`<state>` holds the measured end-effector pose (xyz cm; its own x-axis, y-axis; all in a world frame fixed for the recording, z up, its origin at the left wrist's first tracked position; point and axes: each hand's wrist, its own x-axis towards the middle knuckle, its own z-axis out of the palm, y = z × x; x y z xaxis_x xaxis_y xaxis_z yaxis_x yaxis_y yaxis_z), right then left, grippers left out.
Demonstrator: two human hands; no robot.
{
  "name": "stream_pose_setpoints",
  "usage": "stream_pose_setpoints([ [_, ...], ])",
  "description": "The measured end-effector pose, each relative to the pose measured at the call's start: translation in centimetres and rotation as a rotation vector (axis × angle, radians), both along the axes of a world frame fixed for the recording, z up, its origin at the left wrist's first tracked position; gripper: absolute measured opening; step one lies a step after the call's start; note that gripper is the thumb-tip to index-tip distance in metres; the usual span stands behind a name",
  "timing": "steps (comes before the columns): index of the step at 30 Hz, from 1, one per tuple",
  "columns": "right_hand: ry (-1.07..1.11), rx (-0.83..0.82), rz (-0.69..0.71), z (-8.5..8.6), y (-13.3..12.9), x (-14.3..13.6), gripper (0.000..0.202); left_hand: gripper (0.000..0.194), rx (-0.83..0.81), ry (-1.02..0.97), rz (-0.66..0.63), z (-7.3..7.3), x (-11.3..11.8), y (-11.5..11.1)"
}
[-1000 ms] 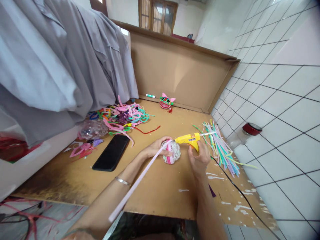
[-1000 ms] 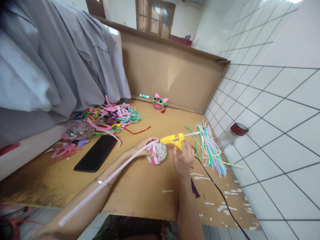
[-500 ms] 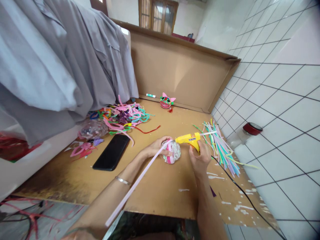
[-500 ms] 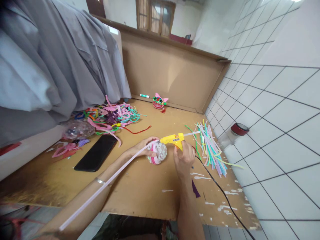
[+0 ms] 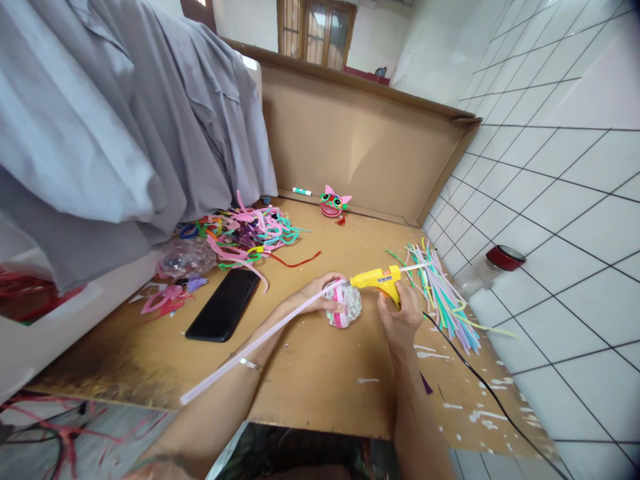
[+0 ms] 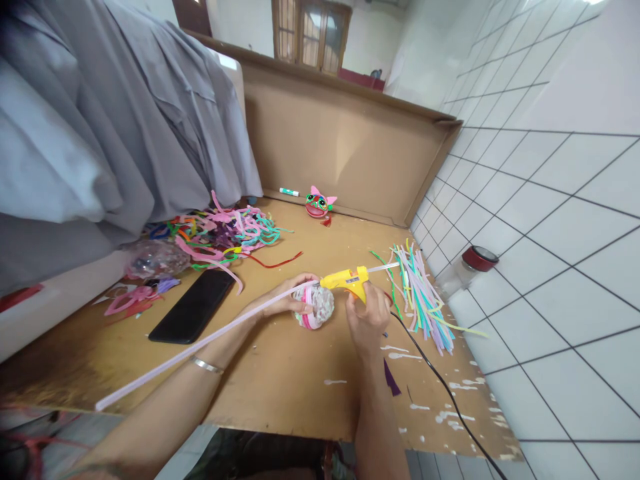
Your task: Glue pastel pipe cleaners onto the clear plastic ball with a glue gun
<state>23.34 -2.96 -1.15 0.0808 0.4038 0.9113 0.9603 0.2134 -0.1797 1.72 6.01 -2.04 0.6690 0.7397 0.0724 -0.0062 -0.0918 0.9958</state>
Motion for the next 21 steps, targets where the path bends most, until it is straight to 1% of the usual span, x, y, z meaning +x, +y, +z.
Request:
stream_pose_setpoints([
  [9,0.022,-0.006,-0.005,-0.42,0.2,0.31,0.03,0.076,-0.039,-0.053,-0.019,-0.13,-0.05,-0.14],
  [15,0.067,-0.017,-0.04,-0.7,0.45,0.37,0.032,0.078,-0.001,0.026,0.011,-0.26,-0.03,0.18],
  [18,0.058,0.014,-0.032,-0.62,0.49,0.27,0.031,0.077,0.011,0.029,0.014,-0.14,-0.02,0.18],
  [21,0.032,0.007,-0.02,-0.57,0.44,0.14,0.032,0.079,-0.006,0.019,0.009,0.03,0.0,0.05],
])
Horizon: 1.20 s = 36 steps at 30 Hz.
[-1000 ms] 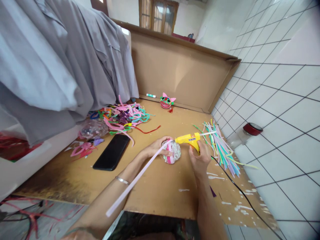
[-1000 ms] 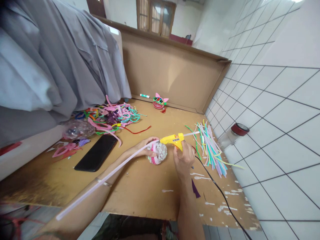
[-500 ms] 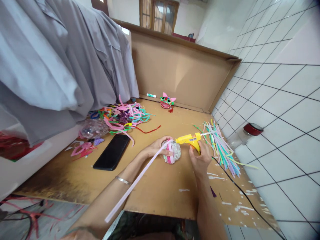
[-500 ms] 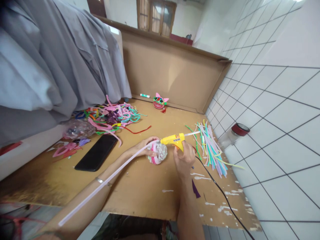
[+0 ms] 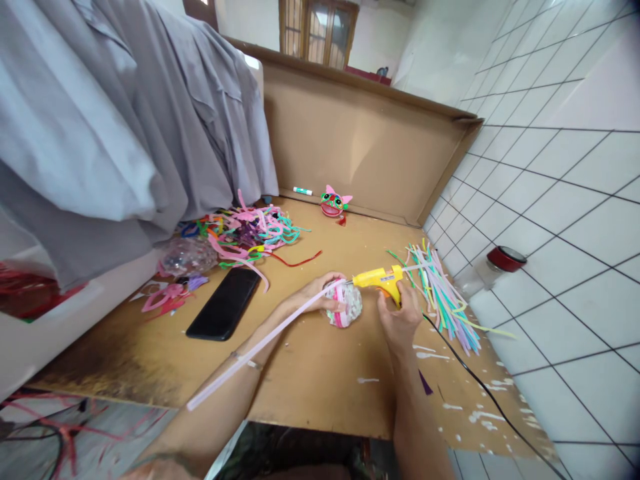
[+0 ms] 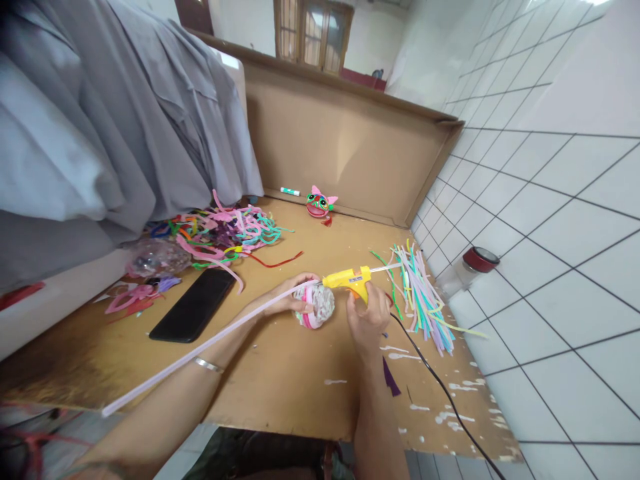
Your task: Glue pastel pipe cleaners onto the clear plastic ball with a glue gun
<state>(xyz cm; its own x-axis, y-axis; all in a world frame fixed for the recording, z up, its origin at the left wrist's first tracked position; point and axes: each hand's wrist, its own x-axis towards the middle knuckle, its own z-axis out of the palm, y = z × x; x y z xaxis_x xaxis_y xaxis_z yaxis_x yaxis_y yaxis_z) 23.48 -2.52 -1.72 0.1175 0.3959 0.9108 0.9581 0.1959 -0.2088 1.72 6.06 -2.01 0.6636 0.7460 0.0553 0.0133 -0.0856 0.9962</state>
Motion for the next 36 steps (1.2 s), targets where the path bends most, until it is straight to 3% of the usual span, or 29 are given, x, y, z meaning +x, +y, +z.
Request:
stream_pose_setpoints([
  [6,-0.016,-0.054,0.019,0.02,-0.14,0.04,0.031,0.074,-0.008,-0.073,-0.04,0.24,-0.12,-0.33],
  [17,-0.022,-0.054,0.013,0.12,-0.25,0.13,0.03,0.073,0.044,-0.004,-0.011,0.03,-0.19,-0.11],
  [24,-0.053,-0.049,0.021,0.3,-0.3,0.28,0.027,0.076,-0.017,-0.047,-0.024,0.07,-0.03,-0.21],
  [31,0.02,-0.048,0.042,0.13,-0.17,0.51,0.03,0.077,-0.024,-0.043,-0.03,0.17,-0.1,-0.27],
  [36,0.166,-0.154,0.049,-0.49,0.32,0.55,0.036,0.078,0.014,0.002,-0.029,-0.11,-0.05,0.12],
])
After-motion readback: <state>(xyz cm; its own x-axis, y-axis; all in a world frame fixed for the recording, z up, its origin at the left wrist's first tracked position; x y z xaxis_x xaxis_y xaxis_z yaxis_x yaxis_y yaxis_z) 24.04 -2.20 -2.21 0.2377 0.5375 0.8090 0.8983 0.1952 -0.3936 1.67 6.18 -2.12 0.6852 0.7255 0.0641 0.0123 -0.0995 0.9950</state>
